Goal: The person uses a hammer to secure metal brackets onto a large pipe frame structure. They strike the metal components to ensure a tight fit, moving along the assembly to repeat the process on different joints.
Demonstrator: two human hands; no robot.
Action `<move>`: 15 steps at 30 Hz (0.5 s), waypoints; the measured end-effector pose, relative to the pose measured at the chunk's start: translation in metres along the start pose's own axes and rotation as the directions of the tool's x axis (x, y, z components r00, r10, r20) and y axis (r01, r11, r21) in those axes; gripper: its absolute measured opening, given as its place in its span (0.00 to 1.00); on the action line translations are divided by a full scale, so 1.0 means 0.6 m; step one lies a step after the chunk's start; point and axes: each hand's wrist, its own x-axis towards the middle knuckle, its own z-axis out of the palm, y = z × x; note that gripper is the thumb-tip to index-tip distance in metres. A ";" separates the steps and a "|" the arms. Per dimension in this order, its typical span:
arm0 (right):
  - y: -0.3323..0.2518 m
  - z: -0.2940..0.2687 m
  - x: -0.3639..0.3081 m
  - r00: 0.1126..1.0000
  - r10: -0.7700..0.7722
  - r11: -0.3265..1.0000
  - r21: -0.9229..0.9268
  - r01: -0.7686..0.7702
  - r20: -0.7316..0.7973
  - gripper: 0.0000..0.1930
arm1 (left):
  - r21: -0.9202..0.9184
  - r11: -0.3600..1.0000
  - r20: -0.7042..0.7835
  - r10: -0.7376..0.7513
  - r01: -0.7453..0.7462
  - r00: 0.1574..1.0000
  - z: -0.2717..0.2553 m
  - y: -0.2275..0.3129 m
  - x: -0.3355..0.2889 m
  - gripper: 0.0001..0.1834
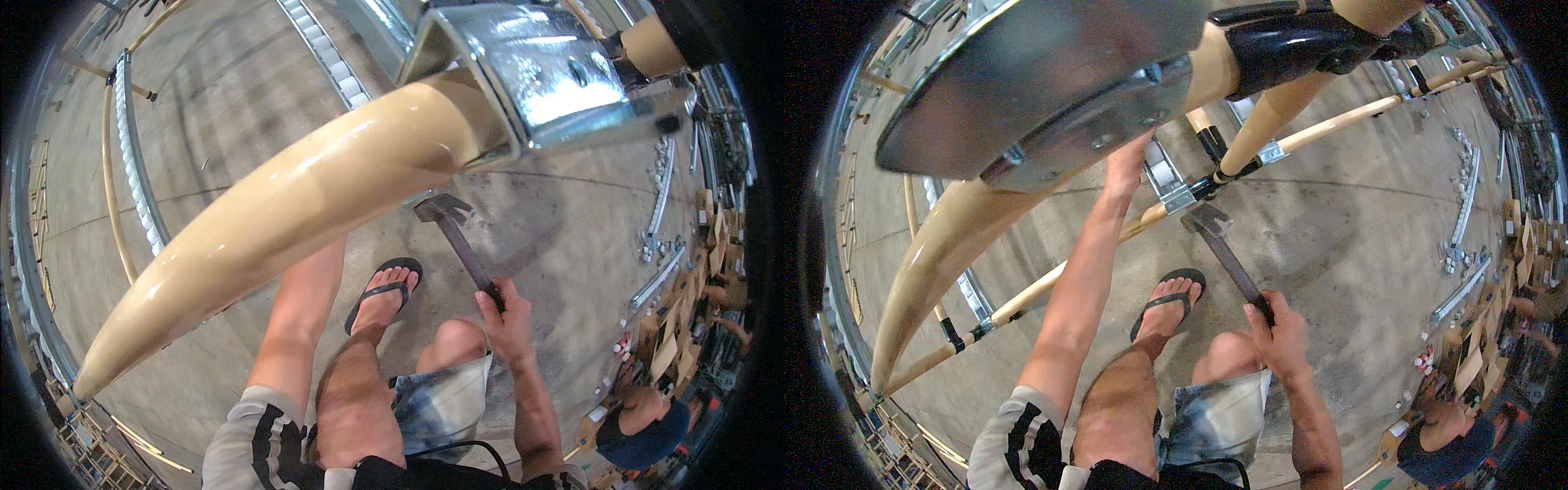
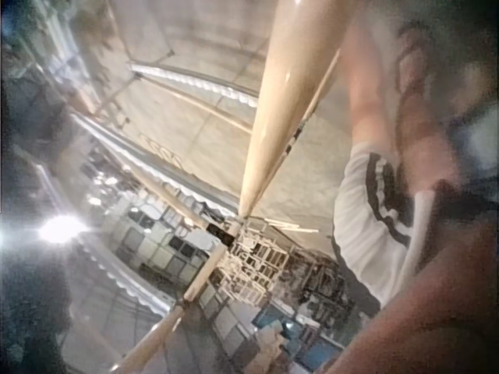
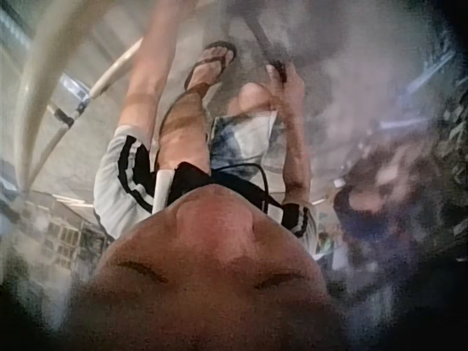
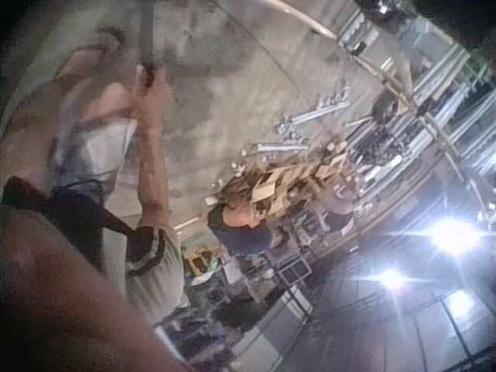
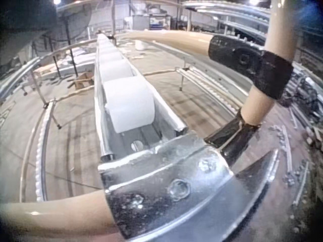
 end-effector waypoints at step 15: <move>-0.087 -0.051 0.064 0.997 -0.072 0.997 0.032 0.071 0.031 0.12 | 0.109 0.990 0.020 -0.092 0.089 0.996 0.001 0.027 -0.018 0.14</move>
